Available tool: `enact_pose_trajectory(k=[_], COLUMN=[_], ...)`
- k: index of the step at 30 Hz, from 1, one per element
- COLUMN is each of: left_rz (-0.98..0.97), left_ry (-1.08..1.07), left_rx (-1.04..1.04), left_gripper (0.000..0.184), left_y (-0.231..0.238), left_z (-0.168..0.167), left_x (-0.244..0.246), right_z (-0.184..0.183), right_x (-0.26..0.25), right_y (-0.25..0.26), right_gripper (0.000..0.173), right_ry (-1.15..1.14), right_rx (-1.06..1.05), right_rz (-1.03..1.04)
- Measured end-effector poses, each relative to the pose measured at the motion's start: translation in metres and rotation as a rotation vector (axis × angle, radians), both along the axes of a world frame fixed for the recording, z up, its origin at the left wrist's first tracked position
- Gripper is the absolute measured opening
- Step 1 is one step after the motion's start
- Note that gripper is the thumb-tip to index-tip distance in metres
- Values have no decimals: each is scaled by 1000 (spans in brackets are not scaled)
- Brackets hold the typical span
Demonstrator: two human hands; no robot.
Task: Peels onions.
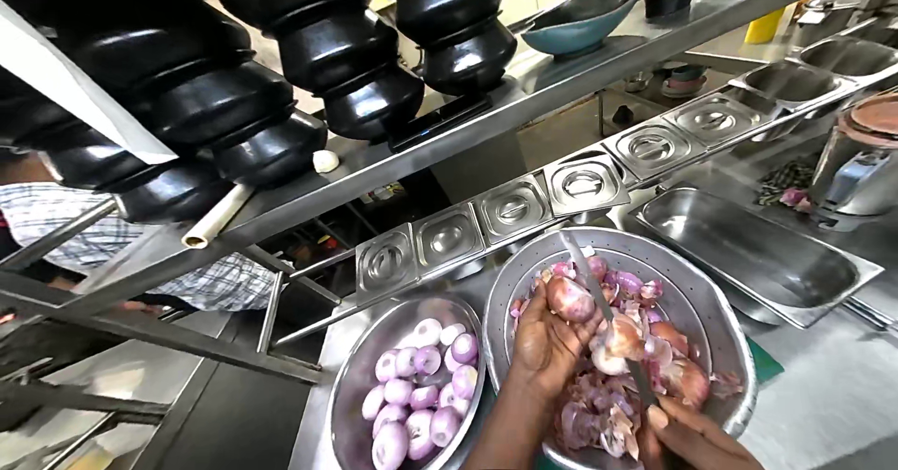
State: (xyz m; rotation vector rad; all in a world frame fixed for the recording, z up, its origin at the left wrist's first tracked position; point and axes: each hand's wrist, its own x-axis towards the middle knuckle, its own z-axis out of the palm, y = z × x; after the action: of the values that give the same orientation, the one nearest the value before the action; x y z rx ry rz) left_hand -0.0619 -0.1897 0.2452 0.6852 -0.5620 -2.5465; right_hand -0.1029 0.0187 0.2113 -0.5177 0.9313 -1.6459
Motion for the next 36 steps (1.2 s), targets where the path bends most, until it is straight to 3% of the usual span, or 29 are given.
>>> enact_pose_trajectory(k=[2, 3, 5, 9, 15, 28, 36], left_rz=[10, 19, 35, 11, -24, 20, -43], left_ry=[17, 16, -33, -62, -50, -171, -152], left_rx=[-9, 2, 23, 76, 66, 20, -18], left_gripper=[44, 42, 47, 77, 68, 48, 61], left_y=[-4, -4, -2, -3, 0, 20, 28], left_z=[-4, -5, -2, 1, 1, 11, 11], left_x=[2, 3, 4, 3, 3, 1, 1], right_z=[0, 0, -1, -7, -11, -3, 8], right_x=[-7, -8, -8, -10, -12, -11, -12], right_y=[0, -1, -3, -4, -1, -9, -27], right_gripper=[34, 33, 27, 26, 31, 32, 34], right_ry=[-159, -125, 58, 385, 616, 671, 627], right_rx=[-8, 10, 66, 177, 264, 296, 262], right_rz=[35, 30, 1, -12, -3, -7, -28])
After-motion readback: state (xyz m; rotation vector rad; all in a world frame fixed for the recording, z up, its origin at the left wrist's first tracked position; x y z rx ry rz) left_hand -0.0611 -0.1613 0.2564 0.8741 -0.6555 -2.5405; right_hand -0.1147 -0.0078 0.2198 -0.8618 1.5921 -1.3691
